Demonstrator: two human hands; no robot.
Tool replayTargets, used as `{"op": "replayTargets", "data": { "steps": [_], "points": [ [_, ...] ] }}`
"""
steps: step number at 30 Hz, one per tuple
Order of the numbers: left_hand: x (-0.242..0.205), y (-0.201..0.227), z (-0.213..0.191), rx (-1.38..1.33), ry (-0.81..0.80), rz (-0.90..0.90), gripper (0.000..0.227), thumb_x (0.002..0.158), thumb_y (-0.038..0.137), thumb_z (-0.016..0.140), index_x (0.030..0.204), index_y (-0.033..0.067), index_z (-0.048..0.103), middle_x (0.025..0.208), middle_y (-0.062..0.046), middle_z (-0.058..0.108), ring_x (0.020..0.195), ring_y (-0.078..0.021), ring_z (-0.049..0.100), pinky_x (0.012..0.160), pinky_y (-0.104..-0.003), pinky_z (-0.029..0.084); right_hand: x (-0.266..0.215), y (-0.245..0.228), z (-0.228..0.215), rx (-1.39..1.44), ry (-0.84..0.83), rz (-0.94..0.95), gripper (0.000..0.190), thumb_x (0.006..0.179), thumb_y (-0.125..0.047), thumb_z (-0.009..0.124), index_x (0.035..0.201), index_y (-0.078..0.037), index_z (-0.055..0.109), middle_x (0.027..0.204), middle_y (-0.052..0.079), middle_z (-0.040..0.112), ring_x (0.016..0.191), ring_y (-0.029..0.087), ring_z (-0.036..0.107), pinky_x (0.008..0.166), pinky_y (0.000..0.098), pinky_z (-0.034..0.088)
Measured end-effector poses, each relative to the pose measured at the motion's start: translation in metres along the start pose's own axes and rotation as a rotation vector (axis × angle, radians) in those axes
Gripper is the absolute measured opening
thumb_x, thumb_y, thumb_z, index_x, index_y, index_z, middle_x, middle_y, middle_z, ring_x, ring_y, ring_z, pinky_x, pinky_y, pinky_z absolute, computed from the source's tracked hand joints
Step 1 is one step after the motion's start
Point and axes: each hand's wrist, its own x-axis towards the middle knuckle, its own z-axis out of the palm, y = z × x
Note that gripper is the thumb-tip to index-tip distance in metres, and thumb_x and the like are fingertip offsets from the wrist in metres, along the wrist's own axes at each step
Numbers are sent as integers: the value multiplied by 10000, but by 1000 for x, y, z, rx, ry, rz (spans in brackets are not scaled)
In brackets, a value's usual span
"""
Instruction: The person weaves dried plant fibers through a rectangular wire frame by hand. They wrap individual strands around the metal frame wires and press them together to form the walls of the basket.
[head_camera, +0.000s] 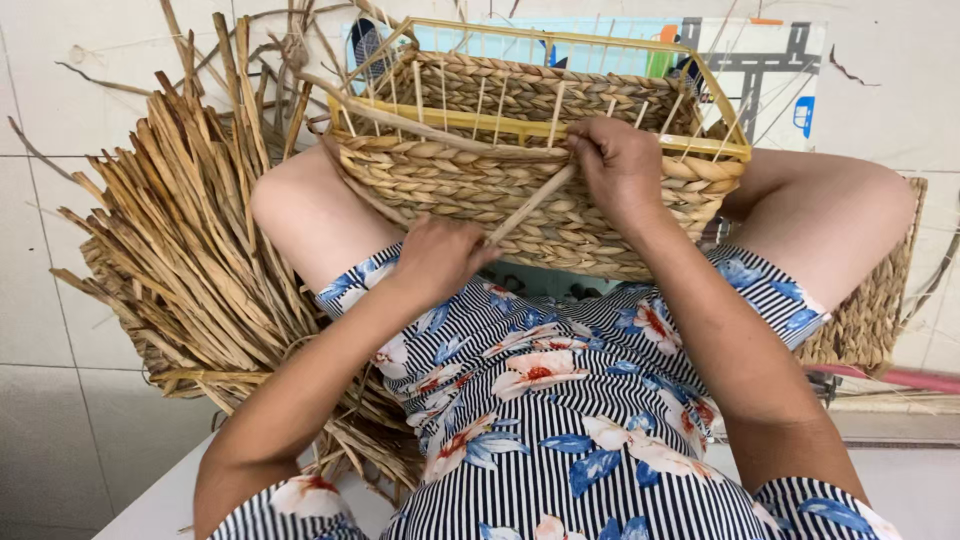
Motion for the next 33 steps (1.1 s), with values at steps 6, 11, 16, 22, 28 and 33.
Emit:
{"op": "replayTargets", "data": {
  "steps": [6,11,16,22,28,33],
  "points": [
    [-89,-5,-15,166,83,-52,313,948,356,662,920,44,655,805,-146,718,787,-349,700,761,-485,534,8,19,9,-73,3,5,50,988,-66,746,1017,-47,783,960,125,781,807,237,764,725,360,608],
    [-85,-45,-43,-170,50,-254,332,971,350,639,1078,40,695,907,-196,721,875,-356,707,815,-497,549,12,45,7,-77,9,80,62,974,-76,757,1007,-35,790,917,155,766,779,244,753,711,375,584],
    [29,-95,-40,-467,563,-163,653,938,242,696,1461,-27,410,1394,-269,574,1319,-411,548,1123,-456,418,2,75,-5,-187,-32,88,69,973,-99,791,974,-30,784,856,181,732,726,286,702,669,403,538],
    [58,-85,15,-208,515,-324,927,882,320,792,1500,-89,235,1383,-322,545,1262,-468,538,1044,-502,437,-26,107,-27,-29,-65,295,87,973,-128,782,970,-43,763,811,124,729,696,174,662,647,341,522],
    [25,-71,6,-75,497,-325,1001,867,305,803,1521,-136,187,1271,-357,586,1144,-484,587,961,-508,477,-11,94,-28,19,-115,197,84,977,-109,765,1021,-38,767,853,112,742,722,158,690,670,329,543],
    [23,-42,5,127,365,-339,410,961,205,696,1255,-16,515,1005,-196,699,950,-372,689,831,-486,535,-8,80,-22,30,-185,197,108,965,-107,747,1055,-54,777,891,89,764,735,153,718,657,323,565]
  ]
}}
